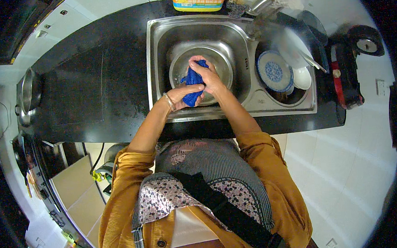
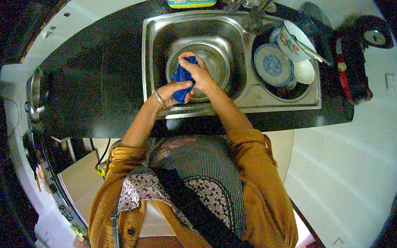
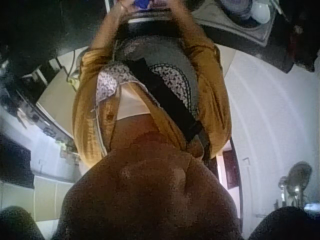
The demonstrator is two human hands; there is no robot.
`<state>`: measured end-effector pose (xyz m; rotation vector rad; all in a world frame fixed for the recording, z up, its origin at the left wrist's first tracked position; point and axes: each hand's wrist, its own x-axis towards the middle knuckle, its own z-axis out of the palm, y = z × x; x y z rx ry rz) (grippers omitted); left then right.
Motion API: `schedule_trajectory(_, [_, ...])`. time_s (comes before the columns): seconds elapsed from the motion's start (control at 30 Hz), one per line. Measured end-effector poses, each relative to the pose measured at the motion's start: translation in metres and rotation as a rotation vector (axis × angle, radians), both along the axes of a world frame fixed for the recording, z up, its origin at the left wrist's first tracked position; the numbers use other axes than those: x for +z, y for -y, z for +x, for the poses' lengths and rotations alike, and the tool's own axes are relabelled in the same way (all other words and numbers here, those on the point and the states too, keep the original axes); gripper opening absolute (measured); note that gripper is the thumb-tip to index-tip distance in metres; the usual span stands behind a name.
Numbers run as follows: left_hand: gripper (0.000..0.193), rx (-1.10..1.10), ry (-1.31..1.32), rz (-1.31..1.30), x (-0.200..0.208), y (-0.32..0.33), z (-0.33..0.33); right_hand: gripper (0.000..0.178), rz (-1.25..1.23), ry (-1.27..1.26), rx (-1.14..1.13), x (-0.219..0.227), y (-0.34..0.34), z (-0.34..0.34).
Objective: The person washes various kitchen items in a double-basin sink using a blue cloth and running water. They scrub and rinse a metal bowl, a white bowl, a blue and white patterned plate, and a white spoon, placing the cleaned items on the counter or in the adjacent sink basin.
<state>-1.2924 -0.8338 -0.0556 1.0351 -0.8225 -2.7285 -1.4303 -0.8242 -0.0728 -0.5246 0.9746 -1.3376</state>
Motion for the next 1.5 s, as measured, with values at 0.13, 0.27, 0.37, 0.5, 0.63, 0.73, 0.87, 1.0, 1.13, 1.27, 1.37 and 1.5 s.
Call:
schedule_trajectory(0.13, [0.025,-0.056,0.29,-0.52,-0.022,0.001,-0.016,0.016,-0.058,-0.696,-0.11,-0.015,0.018,0.006])
schedule_trajectory(0.27, [0.035,-0.129,0.609,-1.141,-0.059,-0.006,-0.022,0.025,0.023,-0.962,-0.213,-0.024,0.013,0.023])
schedule_trajectory(0.37, [0.033,0.003,0.755,-1.019,-0.062,-0.01,-0.016,0.03,-0.008,-0.873,-0.173,-0.024,0.006,0.021])
schedule_trajectory(0.5, [0.024,0.245,0.563,-0.932,-0.078,-0.003,0.022,0.061,0.373,-1.451,-0.009,-0.055,0.001,-0.039])
schedule_trajectory(0.63, [0.017,0.335,0.546,-0.795,-0.041,0.0,0.041,0.056,0.543,-1.616,0.223,-0.103,-0.018,-0.097])
schedule_trajectory(0.73, [0.014,0.407,0.521,-0.716,-0.071,0.002,0.051,0.046,0.568,-1.211,0.134,-0.13,-0.02,-0.122])
schedule_trajectory(0.87, [0.006,0.426,0.469,-0.616,-0.057,-0.001,0.055,0.025,0.685,-0.968,0.077,-0.1,-0.01,-0.102])
schedule_trajectory(1.0, [0.003,0.495,0.331,-0.51,-0.039,-0.005,0.047,0.019,0.467,-1.249,0.115,-0.041,0.003,-0.086])
schedule_trajectory(1.13, [0.003,0.495,0.306,-0.465,-0.039,-0.01,0.043,0.038,0.015,-1.745,0.027,-0.021,0.004,-0.067])
schedule_trajectory(1.27, [0.011,0.541,0.277,-0.359,-0.044,-0.011,0.044,0.057,-0.226,-1.998,0.09,0.023,-0.005,-0.047])
schedule_trajectory(1.37, [0.011,0.574,0.289,-0.369,-0.047,-0.014,0.045,0.063,-0.374,-1.971,-0.025,0.035,-0.014,-0.056])
schedule_trajectory(1.5, [0.009,0.612,0.298,-0.395,-0.04,-0.018,0.045,0.069,-0.263,-1.861,-0.214,0.035,-0.013,-0.074])
